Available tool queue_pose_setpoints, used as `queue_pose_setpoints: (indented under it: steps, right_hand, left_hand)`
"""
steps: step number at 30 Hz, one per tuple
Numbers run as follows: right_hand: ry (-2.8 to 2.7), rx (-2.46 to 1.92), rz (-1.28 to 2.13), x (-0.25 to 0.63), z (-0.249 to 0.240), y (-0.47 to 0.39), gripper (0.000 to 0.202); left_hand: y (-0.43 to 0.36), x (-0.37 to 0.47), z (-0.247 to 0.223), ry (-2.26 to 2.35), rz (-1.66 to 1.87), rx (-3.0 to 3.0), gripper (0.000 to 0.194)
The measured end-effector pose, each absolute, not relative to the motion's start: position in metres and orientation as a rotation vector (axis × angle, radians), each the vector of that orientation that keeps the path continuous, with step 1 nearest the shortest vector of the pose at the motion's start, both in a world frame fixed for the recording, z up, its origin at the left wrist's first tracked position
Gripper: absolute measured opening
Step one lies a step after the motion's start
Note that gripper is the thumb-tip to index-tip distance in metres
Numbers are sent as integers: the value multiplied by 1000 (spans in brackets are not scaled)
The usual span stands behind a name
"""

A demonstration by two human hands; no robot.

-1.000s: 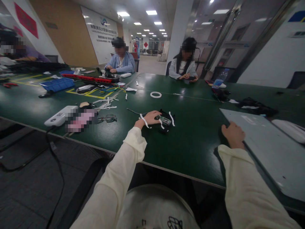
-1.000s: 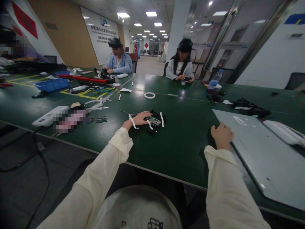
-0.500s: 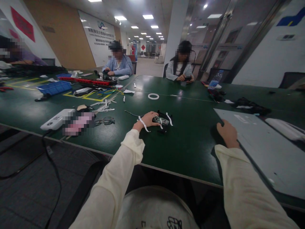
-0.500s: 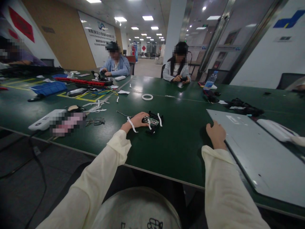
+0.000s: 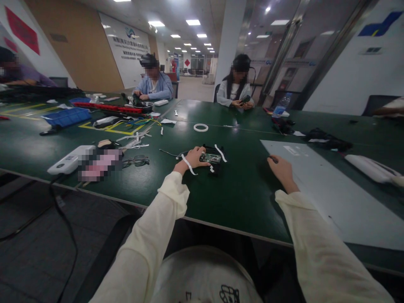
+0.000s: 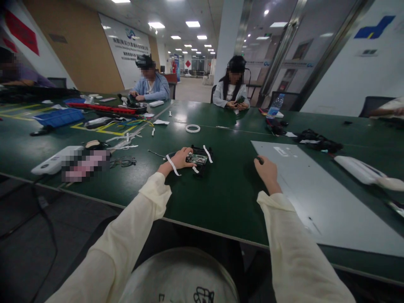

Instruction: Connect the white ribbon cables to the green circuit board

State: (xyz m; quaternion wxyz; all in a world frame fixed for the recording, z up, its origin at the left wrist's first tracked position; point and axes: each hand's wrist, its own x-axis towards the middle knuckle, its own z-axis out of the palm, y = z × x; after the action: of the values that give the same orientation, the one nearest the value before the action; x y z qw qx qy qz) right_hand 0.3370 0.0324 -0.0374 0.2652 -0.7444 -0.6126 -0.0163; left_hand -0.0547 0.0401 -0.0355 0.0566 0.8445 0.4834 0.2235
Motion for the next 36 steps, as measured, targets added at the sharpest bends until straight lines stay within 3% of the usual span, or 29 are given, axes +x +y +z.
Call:
queue_pose_setpoints:
  steps: [20,29,33,36]
  right_hand:
    - [-2023,-1394,379,225,-9,-20,32]
    - [-2130,-1408,280,210,0,-31,31]
    - [-2088,-1362,76,196,15,-43,36]
    - [-2216,-1213,180,174,27,-57,46]
  left_hand:
    - [38,-52,-35,1468,764,2558,56]
    - [37,-54,-33,1438,935,2504,62]
    - [35,-52,-32,1472,882,2527,63]
    - [35,-51,-33,1488,841,2540,63]
